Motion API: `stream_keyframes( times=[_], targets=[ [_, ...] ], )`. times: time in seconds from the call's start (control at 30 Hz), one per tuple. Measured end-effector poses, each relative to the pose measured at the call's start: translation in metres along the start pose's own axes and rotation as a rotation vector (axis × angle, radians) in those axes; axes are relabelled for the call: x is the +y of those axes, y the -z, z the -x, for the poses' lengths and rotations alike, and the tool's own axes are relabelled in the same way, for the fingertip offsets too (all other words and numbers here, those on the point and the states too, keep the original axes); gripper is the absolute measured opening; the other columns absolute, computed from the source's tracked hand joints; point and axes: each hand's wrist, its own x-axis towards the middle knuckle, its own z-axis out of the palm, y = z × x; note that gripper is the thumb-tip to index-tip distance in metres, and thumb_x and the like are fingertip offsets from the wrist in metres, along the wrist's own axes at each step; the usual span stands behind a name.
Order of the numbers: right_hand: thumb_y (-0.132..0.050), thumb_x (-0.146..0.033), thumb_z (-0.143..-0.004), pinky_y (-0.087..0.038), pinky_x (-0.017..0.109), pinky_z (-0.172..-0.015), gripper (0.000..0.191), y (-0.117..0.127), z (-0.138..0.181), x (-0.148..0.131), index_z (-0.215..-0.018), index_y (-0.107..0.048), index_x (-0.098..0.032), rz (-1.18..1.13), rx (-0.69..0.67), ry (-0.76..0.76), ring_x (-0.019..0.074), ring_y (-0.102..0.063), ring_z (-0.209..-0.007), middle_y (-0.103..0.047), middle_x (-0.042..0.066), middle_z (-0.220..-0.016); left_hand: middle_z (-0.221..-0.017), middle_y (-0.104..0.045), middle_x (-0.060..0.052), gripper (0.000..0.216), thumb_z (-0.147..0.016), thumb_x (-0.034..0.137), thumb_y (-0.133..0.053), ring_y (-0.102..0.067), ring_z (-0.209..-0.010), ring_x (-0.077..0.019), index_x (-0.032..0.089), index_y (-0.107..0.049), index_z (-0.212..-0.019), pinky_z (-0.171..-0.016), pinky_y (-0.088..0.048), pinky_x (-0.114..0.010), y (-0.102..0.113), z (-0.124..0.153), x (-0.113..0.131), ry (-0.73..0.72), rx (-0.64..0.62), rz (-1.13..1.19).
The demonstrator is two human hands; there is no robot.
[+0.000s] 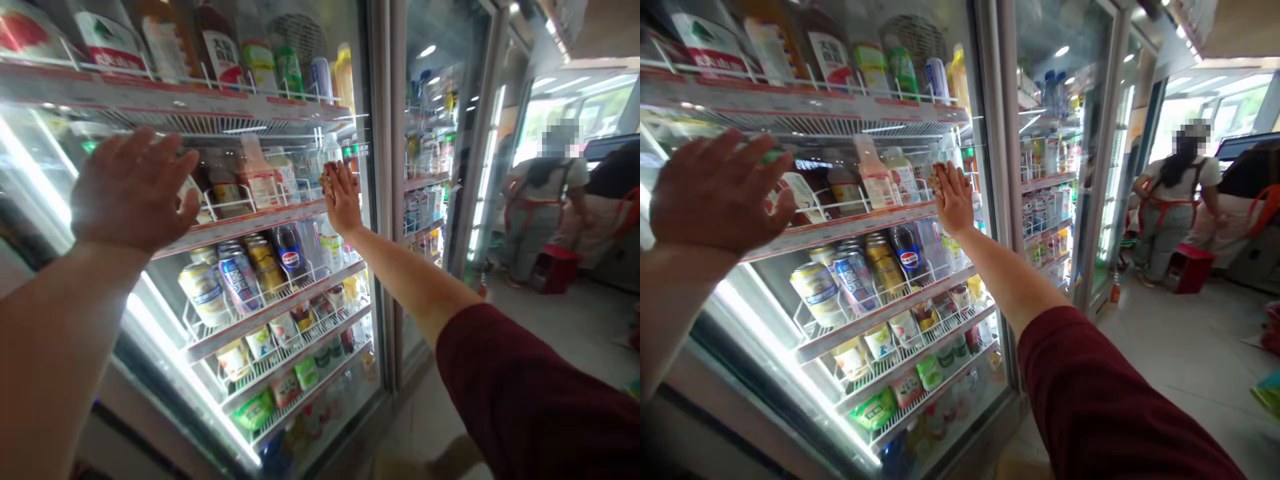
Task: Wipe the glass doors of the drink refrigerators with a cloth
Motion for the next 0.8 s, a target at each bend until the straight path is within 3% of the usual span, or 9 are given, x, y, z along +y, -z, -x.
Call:
stream_keyframes(
  times=[0.23,0.43,0.63,0.8],
  targets=[
    [-0.031,-0.029,-0.109,-0.014,0.054,-0.144,0.065,0.002,-0.037,-0.006,-0.171,-0.043,-0.016,-0.025,0.011,-0.046,0.0294,-0.02,-0.173,-0.03,0.008,-0.182,-0.17,-0.049,-0.01,0.058,-0.107,0.038,-0.058,-0.041,-0.162,-0.0375,0.02,-0.058,-0.162,-0.133,-0.035,-0.063,0.0,-0.001,0.001,-0.003,-0.02,-0.049],
    [-0.03,-0.029,-0.107,-0.014,0.049,-0.145,0.066,0.005,-0.014,-0.017,-0.17,-0.045,-0.018,-0.004,-0.049,0.078,0.0261,-0.019,-0.174,-0.032,0.005,-0.182,-0.17,-0.049,-0.011,0.059,-0.107,0.036,-0.059,-0.04,-0.163,-0.037,0.02,-0.056,-0.164,-0.132,-0.037,-0.064,0.001,0.0,0.002,-0.005,-0.024,-0.072],
    [-0.028,-0.029,-0.107,-0.01,0.054,-0.145,0.067,0.008,-0.042,-0.025,-0.172,-0.041,-0.019,-0.009,-0.049,0.05,0.0277,-0.016,-0.174,-0.03,0.004,-0.183,-0.169,-0.05,-0.012,0.06,-0.106,0.037,-0.059,-0.041,-0.162,-0.039,0.022,-0.057,-0.165,-0.131,-0.037,-0.067,0.003,-0.002,0.006,0.008,-0.023,-0.029],
    [-0.028,-0.031,-0.108,-0.01,0.051,-0.145,0.066,0.01,-0.006,-0.032,-0.171,-0.043,-0.024,-0.006,-0.09,0.132,0.0237,-0.016,-0.174,-0.033,0.001,-0.182,-0.17,-0.049,-0.011,0.06,-0.108,0.04,-0.055,-0.039,-0.163,-0.039,0.022,-0.057,-0.165,-0.131,-0.036,-0.068,0.005,-0.003,0.008,0.019,-0.039,-0.013]
  ],
)
